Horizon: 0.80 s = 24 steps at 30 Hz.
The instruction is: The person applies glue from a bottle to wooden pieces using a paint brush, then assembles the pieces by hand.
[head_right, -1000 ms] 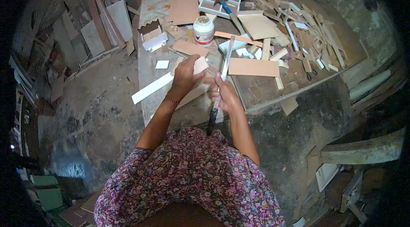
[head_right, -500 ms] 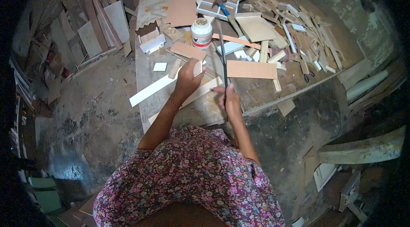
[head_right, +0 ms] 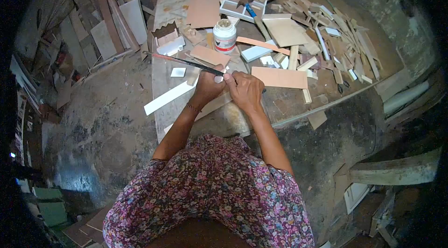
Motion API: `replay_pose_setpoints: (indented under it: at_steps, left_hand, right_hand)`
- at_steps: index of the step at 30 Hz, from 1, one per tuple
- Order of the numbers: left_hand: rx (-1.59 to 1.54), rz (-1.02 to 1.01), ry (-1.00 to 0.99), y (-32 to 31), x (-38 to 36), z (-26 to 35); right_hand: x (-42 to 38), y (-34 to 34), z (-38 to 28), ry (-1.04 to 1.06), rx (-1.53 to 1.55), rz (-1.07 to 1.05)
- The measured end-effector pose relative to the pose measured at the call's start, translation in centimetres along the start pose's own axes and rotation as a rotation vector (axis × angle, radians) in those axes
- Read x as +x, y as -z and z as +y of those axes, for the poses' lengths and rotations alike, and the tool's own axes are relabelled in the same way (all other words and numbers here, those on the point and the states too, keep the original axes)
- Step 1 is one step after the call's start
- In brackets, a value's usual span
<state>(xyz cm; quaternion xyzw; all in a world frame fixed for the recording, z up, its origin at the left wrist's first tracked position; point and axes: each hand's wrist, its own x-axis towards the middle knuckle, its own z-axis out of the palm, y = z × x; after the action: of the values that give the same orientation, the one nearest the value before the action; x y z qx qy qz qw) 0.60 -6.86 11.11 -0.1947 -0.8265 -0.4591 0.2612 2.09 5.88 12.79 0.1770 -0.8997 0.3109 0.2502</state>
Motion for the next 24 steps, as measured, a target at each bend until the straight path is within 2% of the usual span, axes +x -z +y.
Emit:
replay_pose_setpoints:
  at_steps: [2, 9, 14, 20, 24]
  left_hand:
    - [0.013, 0.0, -0.031, 0.0, 0.2, -0.3]
    - [-0.003, -0.091, 0.057, 0.6, 0.5, -0.1]
    - [-0.091, -0.012, 0.048, -1.0, -0.4, -1.8]
    - [-0.091, -0.116, 0.146, -1.0, -1.2, -3.3]
    - [-0.079, -0.05, 0.086, -1.4, -2.0, -3.8]
  right_hand:
    - [0.5, 0.0, -0.1, 0.068, -0.002, -0.004]
    - [1.3, -0.6, 0.7, 0.238, -0.064, 0.083]
    - [1.1, -2.0, 2.3, 0.178, -0.069, 0.059]
    - [0.6, -3.4, 2.8, 0.194, -0.05, 0.053]
    - [0.1, -4.0, 3.4, 0.203, -0.053, 0.03]
